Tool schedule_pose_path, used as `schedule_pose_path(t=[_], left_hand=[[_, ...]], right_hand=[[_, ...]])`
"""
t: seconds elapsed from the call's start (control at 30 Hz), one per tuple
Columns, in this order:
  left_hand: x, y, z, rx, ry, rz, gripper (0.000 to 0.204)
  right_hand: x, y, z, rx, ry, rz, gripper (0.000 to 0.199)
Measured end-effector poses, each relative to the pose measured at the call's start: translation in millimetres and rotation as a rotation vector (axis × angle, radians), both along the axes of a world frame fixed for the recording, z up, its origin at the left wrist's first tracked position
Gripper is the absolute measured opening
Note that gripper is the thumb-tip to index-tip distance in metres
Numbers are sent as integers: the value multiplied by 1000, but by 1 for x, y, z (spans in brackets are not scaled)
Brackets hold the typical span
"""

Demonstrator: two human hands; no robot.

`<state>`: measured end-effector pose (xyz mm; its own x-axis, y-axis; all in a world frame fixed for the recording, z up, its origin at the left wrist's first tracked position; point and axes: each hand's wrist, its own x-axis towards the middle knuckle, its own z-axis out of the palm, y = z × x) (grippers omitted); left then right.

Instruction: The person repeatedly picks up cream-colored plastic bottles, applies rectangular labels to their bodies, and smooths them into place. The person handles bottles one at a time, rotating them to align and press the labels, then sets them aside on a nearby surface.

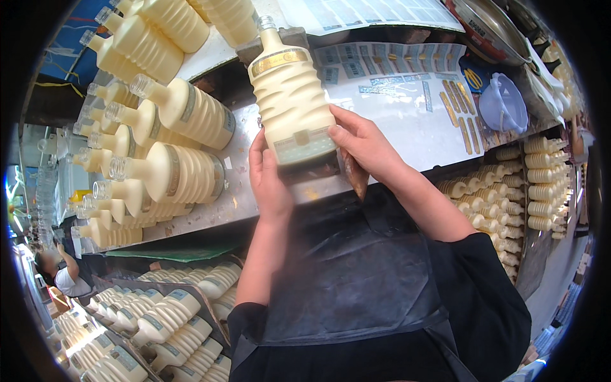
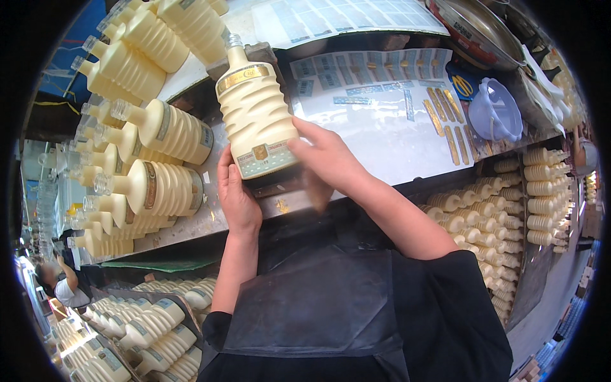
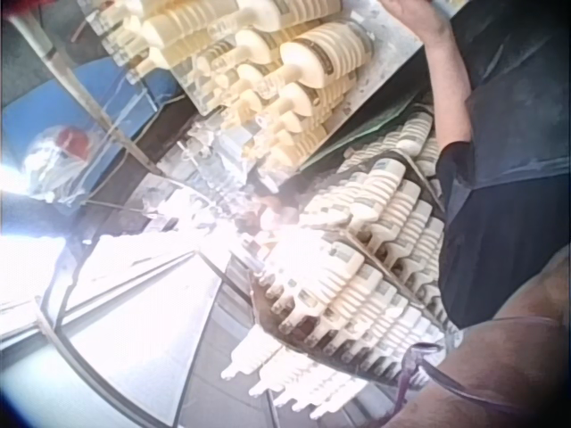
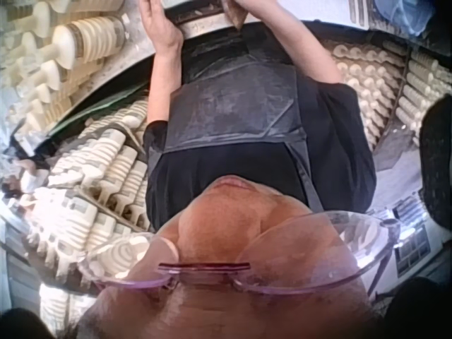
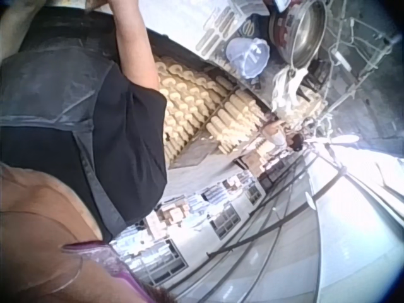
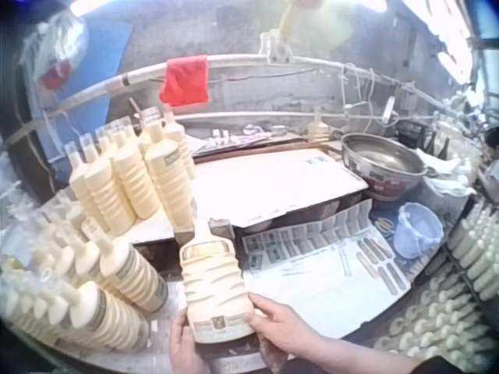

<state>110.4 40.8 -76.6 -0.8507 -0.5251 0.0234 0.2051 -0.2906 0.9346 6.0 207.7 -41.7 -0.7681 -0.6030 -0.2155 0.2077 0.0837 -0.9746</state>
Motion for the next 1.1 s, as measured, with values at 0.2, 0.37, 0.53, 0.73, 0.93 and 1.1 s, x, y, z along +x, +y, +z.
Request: schedule_pose_path(t=[0.2, 0.37, 0.53, 0.73, 0.93, 1.1], left_hand=[[-1, -4, -6, 69, 63, -6, 45], [-5, 6, 4, 24, 24, 33, 43], [-5, 6, 3, 50, 29, 40, 42], [-4, 1, 6, 143, 49, 6, 50], [-4, 2, 15, -27, -58, 10, 57], [-2, -3, 8, 6, -21, -8, 52]], right_hand=[[5, -3, 5, -18, -1, -54, 56], [7, -6, -5, -43, 88, -90, 58], [8, -9, -12, -82, 119, -115, 58], [-14, 8, 11, 110, -27, -116, 42], [-8, 4, 51, -80, 151, -119, 20], [2, -13, 60, 186, 1133, 20, 35]])
